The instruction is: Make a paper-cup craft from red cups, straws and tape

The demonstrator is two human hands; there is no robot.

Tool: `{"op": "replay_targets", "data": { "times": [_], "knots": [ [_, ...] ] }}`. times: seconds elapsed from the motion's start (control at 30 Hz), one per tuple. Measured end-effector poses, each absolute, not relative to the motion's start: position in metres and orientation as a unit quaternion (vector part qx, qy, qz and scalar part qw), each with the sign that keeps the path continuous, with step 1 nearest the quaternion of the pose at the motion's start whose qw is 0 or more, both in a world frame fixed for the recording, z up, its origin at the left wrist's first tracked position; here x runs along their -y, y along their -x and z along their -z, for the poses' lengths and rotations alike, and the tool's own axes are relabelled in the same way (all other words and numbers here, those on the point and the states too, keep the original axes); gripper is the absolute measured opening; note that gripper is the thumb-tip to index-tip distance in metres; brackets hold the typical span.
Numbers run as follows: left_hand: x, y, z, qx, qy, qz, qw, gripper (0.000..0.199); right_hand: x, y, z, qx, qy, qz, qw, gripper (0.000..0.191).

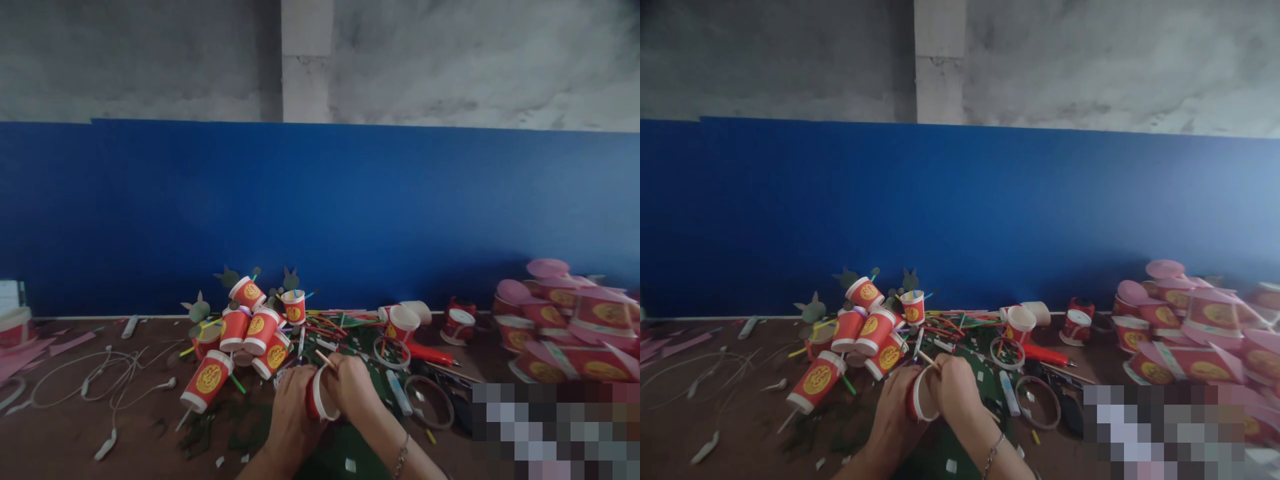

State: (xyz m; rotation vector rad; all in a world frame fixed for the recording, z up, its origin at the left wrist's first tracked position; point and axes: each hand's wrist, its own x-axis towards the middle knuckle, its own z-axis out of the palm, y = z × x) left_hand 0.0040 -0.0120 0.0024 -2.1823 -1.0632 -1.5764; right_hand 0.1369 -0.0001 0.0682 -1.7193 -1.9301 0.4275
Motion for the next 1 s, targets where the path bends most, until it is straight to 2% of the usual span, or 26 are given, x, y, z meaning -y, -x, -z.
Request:
{"op": "replay_targets", "data": {
  "times": [0.17, 0.33, 0.5, 0.8, 1.0],
  "knots": [
    [0.009, -0.004, 0.003, 0.382, 0.756, 0.522, 0.099, 0.04, -0.003, -0.136, -0.063, 0.711, 0.636, -0.158, 0.257, 0.013],
    [0.006, 0.002, 0.015, 0.42, 0.734, 0.529, 0.071, 0.053, -0.007, -0.143, -0.062, 0.72, 0.577, -0.241, 0.301, 0.015],
    [0.003, 0.003, 0.02, 0.435, 0.728, 0.53, 0.013, 0.057, -0.006, -0.146, -0.066, 0.736, 0.552, -0.231, 0.318, 0.015],
    [0.009, -0.002, 0.0, 0.419, 0.757, 0.5, -0.036, 0.039, 0.003, -0.137, -0.068, 0.699, 0.639, -0.166, 0.275, 0.01],
    [0.01, -0.005, -0.01, 0.425, 0.782, 0.45, -0.073, 0.026, 0.005, -0.133, -0.074, 0.7, 0.661, -0.152, 0.225, 0.015]
  ]
}}
